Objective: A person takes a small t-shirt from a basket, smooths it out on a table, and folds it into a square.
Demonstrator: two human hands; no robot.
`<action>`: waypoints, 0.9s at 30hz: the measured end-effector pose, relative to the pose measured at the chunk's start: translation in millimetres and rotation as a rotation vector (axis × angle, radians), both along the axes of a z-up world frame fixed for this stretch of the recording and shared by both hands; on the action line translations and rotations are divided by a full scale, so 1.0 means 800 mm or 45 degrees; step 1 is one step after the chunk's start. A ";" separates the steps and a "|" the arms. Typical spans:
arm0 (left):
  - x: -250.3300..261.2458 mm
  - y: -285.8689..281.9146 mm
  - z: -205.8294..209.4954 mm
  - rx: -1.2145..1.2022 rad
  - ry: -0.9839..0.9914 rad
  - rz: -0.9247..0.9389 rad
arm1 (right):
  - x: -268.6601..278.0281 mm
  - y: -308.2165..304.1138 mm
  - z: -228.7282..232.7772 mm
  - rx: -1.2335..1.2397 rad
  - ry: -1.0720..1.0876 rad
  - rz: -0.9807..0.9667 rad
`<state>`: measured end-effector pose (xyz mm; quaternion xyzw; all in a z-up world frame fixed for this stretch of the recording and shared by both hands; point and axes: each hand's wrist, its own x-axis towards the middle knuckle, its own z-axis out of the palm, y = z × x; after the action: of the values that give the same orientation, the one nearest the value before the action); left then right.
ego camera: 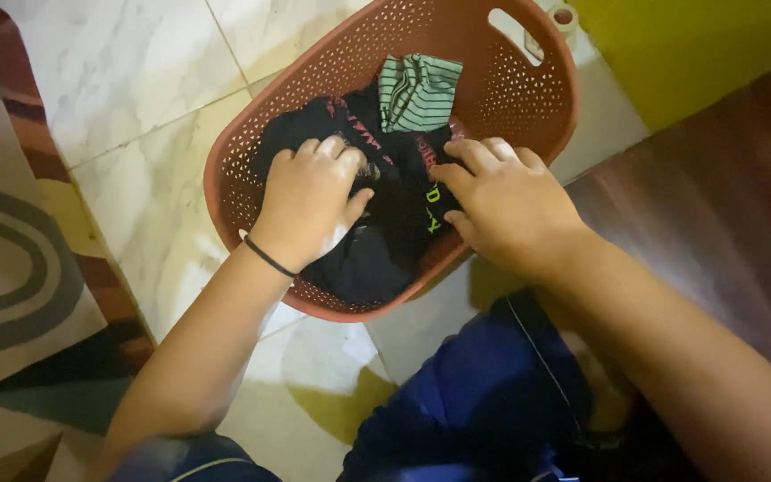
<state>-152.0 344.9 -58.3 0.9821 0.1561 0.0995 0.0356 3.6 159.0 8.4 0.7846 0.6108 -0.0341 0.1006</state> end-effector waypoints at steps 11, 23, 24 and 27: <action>0.139 0.055 -0.125 -0.092 0.184 -0.026 | 0.030 0.053 -0.098 -0.258 -0.113 -0.058; 0.217 0.038 -0.168 -0.357 0.211 0.189 | 0.013 0.010 -0.166 0.097 -0.317 0.055; 0.218 0.039 -0.174 -0.418 0.242 0.222 | 0.009 0.000 -0.185 0.212 -0.386 0.079; 0.219 0.044 -0.224 -0.084 0.092 0.069 | 0.022 -0.006 -0.215 0.230 -0.206 0.283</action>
<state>23.0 379.9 -237.8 0.9788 0.1869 0.0597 0.0595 21.5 153.8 -163.4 0.7181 0.6844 0.0958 0.0817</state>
